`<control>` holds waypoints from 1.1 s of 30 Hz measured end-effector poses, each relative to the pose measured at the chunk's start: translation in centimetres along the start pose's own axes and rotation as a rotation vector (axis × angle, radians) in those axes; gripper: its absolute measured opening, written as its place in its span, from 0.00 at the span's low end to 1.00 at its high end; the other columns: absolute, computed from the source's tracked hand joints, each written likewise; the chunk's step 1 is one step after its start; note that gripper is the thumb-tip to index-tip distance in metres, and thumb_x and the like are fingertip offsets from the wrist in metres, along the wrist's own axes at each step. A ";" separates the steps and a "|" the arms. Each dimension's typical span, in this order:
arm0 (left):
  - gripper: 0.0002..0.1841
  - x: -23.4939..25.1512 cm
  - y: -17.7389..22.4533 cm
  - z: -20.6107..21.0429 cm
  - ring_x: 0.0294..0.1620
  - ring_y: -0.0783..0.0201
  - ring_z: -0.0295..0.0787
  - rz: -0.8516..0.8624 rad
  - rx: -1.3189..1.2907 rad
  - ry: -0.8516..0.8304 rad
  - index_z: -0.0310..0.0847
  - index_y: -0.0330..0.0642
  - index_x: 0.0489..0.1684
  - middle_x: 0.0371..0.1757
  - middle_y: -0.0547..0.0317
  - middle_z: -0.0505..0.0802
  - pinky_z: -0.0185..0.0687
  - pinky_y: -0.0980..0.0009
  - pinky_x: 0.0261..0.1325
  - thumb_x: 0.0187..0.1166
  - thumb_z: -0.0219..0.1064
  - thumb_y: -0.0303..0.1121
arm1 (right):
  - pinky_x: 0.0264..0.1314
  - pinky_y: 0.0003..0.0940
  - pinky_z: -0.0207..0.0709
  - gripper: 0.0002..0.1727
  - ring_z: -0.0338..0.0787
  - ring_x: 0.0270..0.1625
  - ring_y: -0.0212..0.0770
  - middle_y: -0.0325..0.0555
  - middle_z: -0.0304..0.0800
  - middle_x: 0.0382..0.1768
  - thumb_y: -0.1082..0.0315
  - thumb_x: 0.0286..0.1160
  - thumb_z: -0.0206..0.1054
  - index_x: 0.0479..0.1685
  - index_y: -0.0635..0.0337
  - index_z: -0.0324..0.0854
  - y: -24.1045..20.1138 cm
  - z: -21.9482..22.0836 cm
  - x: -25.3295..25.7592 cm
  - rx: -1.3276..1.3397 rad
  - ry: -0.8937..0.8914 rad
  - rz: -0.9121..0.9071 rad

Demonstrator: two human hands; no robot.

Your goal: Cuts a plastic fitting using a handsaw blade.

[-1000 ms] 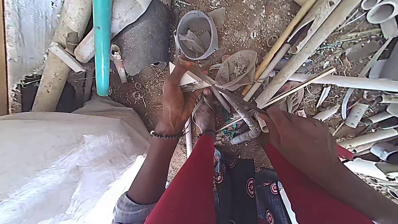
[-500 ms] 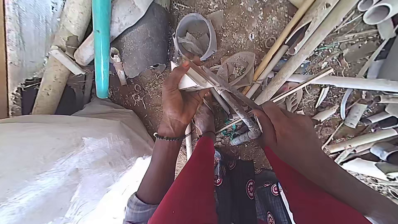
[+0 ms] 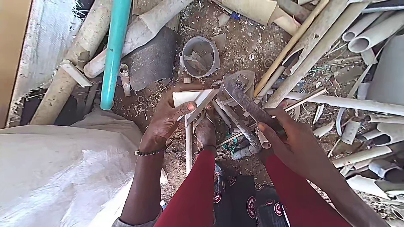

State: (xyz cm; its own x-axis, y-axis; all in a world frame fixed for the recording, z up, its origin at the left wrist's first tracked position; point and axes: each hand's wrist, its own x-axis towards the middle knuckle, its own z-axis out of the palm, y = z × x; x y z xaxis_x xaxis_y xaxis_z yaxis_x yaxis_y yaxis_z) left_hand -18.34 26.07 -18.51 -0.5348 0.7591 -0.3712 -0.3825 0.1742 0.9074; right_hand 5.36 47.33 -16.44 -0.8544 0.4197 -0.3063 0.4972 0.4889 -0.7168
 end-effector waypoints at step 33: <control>0.31 0.9 -1.1 1.1 0.48 0.69 0.89 -0.012 -1.084 0.184 0.73 0.46 0.64 0.52 0.55 0.86 0.86 0.80 0.45 0.92 0.33 0.60 | 0.15 0.21 0.72 0.17 0.74 0.15 0.25 0.30 0.73 0.19 0.47 0.91 0.53 0.50 0.50 0.76 -3.6 0.2 1.7 0.534 -0.820 0.083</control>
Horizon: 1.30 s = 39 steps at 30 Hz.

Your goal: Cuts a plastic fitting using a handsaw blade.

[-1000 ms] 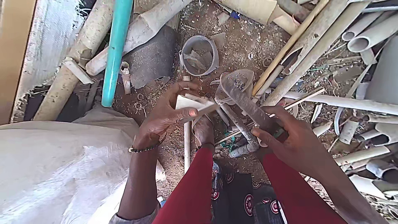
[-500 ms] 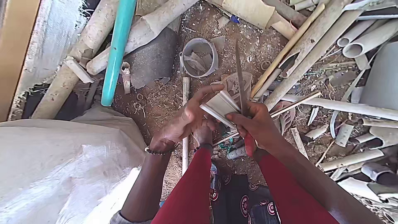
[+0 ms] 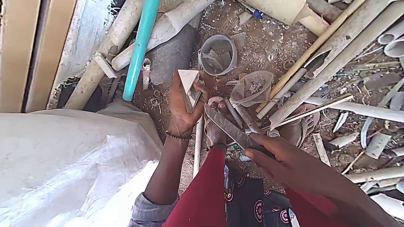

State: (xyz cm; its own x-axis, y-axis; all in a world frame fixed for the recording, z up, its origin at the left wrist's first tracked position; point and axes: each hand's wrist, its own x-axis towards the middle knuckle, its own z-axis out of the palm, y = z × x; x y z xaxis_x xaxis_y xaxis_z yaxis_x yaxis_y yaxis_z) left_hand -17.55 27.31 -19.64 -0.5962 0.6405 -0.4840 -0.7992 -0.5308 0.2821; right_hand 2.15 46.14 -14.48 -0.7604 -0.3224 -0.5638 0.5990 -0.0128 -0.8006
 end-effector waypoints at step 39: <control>0.31 -1.2 0.1 0.4 0.56 0.67 0.90 -0.190 -0.259 -0.003 0.65 0.41 0.74 0.59 0.51 0.84 0.88 0.82 0.47 0.92 0.34 0.58 | 0.11 0.19 0.72 0.15 0.73 0.12 0.26 0.34 0.70 0.18 0.51 0.95 0.48 0.51 0.51 0.72 -0.5 0.2 1.4 0.419 -0.366 0.118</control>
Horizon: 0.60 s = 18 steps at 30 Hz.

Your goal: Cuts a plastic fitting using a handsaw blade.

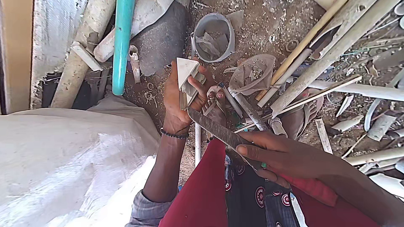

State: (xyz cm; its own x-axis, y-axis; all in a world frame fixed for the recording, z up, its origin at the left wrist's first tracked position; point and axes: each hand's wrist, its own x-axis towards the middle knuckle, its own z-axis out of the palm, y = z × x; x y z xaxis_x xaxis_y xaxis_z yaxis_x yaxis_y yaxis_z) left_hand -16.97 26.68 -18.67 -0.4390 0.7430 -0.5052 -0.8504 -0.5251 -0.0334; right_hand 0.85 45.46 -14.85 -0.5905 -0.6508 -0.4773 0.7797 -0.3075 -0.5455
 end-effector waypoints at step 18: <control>0.31 -0.3 -1.0 -0.1 0.43 0.65 0.91 0.023 0.326 0.084 0.74 0.43 0.65 0.45 0.54 0.86 0.90 0.75 0.44 0.92 0.37 0.60 | 0.09 0.19 0.71 0.16 0.74 0.11 0.25 0.32 0.72 0.16 0.51 0.94 0.51 0.44 0.52 0.75 -0.1 0.9 -0.1 -0.099 0.143 -0.046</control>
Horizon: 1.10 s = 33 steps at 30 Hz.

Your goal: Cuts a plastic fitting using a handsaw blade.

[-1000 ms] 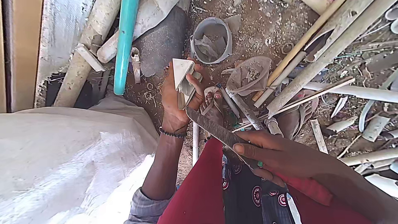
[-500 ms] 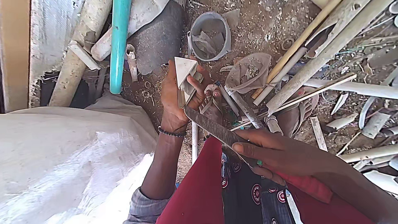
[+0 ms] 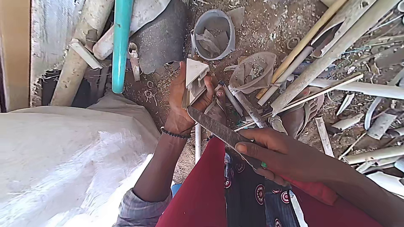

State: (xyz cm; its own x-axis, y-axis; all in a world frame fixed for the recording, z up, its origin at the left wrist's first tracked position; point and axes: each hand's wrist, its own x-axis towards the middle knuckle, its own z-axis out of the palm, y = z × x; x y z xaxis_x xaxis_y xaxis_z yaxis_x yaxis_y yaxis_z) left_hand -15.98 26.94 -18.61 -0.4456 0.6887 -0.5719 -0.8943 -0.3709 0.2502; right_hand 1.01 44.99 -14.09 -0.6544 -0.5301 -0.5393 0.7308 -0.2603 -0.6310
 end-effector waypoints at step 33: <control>0.35 1.5 -0.2 0.1 0.27 0.70 0.78 -0.054 -0.204 -0.312 0.72 0.46 0.46 0.36 0.59 0.78 0.75 0.82 0.25 0.88 0.29 0.66 | 0.13 0.16 0.69 0.19 0.73 0.13 0.21 0.31 0.71 0.16 0.53 0.95 0.49 0.37 0.53 0.76 -0.1 0.4 -0.4 -0.184 0.100 -0.020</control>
State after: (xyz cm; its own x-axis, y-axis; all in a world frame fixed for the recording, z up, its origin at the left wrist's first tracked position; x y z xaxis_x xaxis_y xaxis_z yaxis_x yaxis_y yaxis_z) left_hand -16.46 28.09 -19.44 -0.4165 0.8559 -0.3066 -0.9047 -0.4234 0.0471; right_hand 1.27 44.85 -13.61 -0.6914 -0.4411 -0.5721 0.6753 -0.1133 -0.7288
